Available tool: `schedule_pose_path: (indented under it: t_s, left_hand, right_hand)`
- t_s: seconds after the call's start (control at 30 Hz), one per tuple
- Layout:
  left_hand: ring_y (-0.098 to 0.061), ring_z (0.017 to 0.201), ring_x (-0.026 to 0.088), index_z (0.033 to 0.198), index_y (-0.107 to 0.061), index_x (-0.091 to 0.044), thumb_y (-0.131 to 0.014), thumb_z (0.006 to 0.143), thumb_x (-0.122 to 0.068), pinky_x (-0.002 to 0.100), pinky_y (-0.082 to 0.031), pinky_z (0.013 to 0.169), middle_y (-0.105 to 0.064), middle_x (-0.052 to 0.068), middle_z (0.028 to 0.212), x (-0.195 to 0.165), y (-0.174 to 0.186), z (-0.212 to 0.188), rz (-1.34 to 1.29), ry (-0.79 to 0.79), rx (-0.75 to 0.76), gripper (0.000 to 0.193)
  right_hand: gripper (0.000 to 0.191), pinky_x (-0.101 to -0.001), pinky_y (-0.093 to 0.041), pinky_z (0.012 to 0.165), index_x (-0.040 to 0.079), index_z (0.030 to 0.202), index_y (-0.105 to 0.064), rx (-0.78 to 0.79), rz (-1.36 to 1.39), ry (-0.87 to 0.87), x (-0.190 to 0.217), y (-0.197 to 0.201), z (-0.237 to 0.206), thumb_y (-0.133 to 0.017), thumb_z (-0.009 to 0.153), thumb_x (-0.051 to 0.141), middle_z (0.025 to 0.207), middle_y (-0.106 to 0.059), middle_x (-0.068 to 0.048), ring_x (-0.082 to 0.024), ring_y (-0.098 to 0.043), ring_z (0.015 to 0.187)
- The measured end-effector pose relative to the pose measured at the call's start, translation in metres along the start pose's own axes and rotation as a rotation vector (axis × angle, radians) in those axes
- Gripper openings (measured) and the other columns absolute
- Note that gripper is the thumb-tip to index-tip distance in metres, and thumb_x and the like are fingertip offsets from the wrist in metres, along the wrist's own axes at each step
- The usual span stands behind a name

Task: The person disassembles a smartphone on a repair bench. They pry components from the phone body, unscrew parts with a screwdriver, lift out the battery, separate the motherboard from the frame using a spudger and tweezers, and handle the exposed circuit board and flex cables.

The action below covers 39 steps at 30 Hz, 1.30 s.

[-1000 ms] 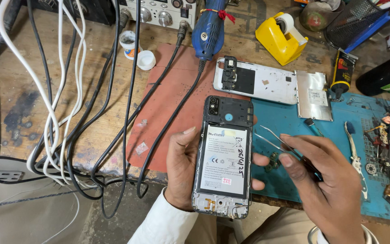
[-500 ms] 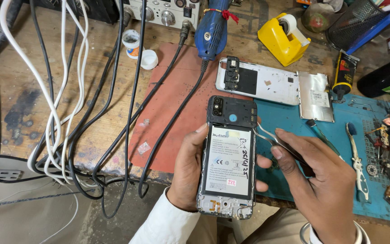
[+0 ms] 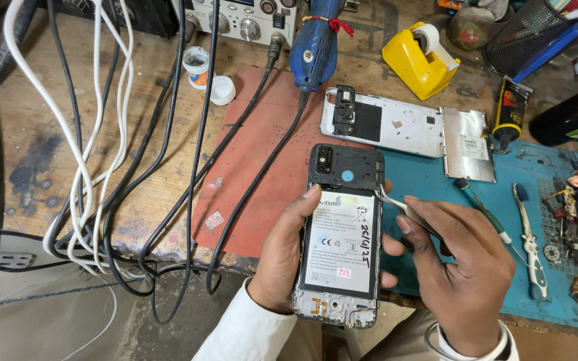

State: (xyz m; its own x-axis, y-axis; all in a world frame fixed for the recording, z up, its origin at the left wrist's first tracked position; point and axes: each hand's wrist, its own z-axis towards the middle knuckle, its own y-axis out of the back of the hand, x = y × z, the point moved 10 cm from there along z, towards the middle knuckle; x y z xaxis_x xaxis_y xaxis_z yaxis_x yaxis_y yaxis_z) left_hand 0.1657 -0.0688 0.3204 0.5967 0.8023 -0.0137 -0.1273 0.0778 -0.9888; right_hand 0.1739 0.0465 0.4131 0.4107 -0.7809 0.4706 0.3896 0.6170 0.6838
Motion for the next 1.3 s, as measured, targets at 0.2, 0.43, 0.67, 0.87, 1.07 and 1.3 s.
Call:
schedule_pose_path:
  t_s: [0.2, 0.43, 0.67, 0.87, 1.07, 1.3]
  left_hand:
    - [-0.074, 0.095, 0.047, 0.16, -0.037, 0.006, -0.026, 0.114, -0.049, 0.054, -0.062, 0.084, -0.068, 0.036, 0.117, 0.004, 0.005, -0.001, -0.09, 0.055, -0.059, 0.072]
    - [-0.073, 0.093, 0.049, 0.164, -0.038, 0.004, -0.028, 0.117, -0.05, 0.052, -0.062, 0.087, -0.068, 0.037, 0.118, 0.004, 0.005, -0.003, -0.004, 0.029, -0.018, 0.073]
    - [-0.072, 0.098, 0.047, 0.164, -0.041, -0.002, -0.035, 0.113, -0.048, 0.053, -0.059, 0.094, -0.067, 0.036, 0.125, 0.004, 0.007, -0.004, 0.009, 0.005, -0.005, 0.069]
    - [-0.07, 0.112, 0.041, 0.152, -0.046, 0.002, -0.043, 0.104, -0.046, 0.05, -0.058, 0.098, -0.063, 0.035, 0.13, 0.003, 0.016, -0.002, 0.077, -0.034, -0.097, 0.068]
    - [-0.07, 0.109, 0.034, 0.143, -0.052, 0.002, -0.047, 0.1, -0.035, 0.046, -0.057, 0.097, -0.066, 0.029, 0.125, -0.008, 0.013, -0.005, 0.223, -0.188, -0.125, 0.057]
    - [-0.067, 0.103, 0.022, 0.134, -0.054, -0.001, -0.047, 0.101, -0.022, 0.039, -0.055, 0.094, -0.068, 0.013, 0.114, -0.022, 0.033, -0.012, 0.279, -0.353, -0.309, 0.04]
  right_hand:
    - [0.027, -0.0285, -0.055, 0.079, 0.002, 0.118, -0.072, -0.052, 0.061, -0.005, -0.003, 0.001, -0.004, -0.08, 0.092, 0.002, 0.11, -0.071, -0.012, -0.02, -0.07, 0.091]
    - [0.02, -0.0237, -0.052, 0.069, 0.001, 0.113, -0.068, -0.06, 0.187, -0.189, -0.022, -0.001, -0.009, -0.074, 0.095, 0.008, 0.101, -0.069, -0.008, -0.01, -0.065, 0.083]
    - [0.027, -0.0185, -0.042, 0.065, -0.001, 0.118, -0.058, -0.228, 0.46, -0.422, -0.067, 0.008, -0.043, -0.066, 0.104, 0.021, 0.1, -0.065, -0.006, -0.003, -0.051, 0.074]
    - [0.033, -0.0222, -0.047, 0.062, 0.007, 0.099, -0.046, -0.071, 0.478, -0.401, -0.057, -0.006, -0.076, -0.075, 0.097, 0.022, 0.086, -0.055, -0.006, -0.006, -0.049, 0.071]
    - [0.042, -0.0305, -0.058, 0.077, 0.01, 0.099, -0.04, -0.016, 0.619, -0.49, -0.052, -0.03, -0.092, -0.08, 0.086, 0.005, 0.092, -0.06, -0.013, -0.014, -0.062, 0.087]
    - [0.044, -0.038, -0.062, 0.08, 0.006, 0.093, -0.038, 0.114, 0.632, -0.804, -0.071, -0.045, -0.111, -0.08, 0.08, -0.001, 0.086, -0.068, -0.024, -0.025, -0.073, 0.093]
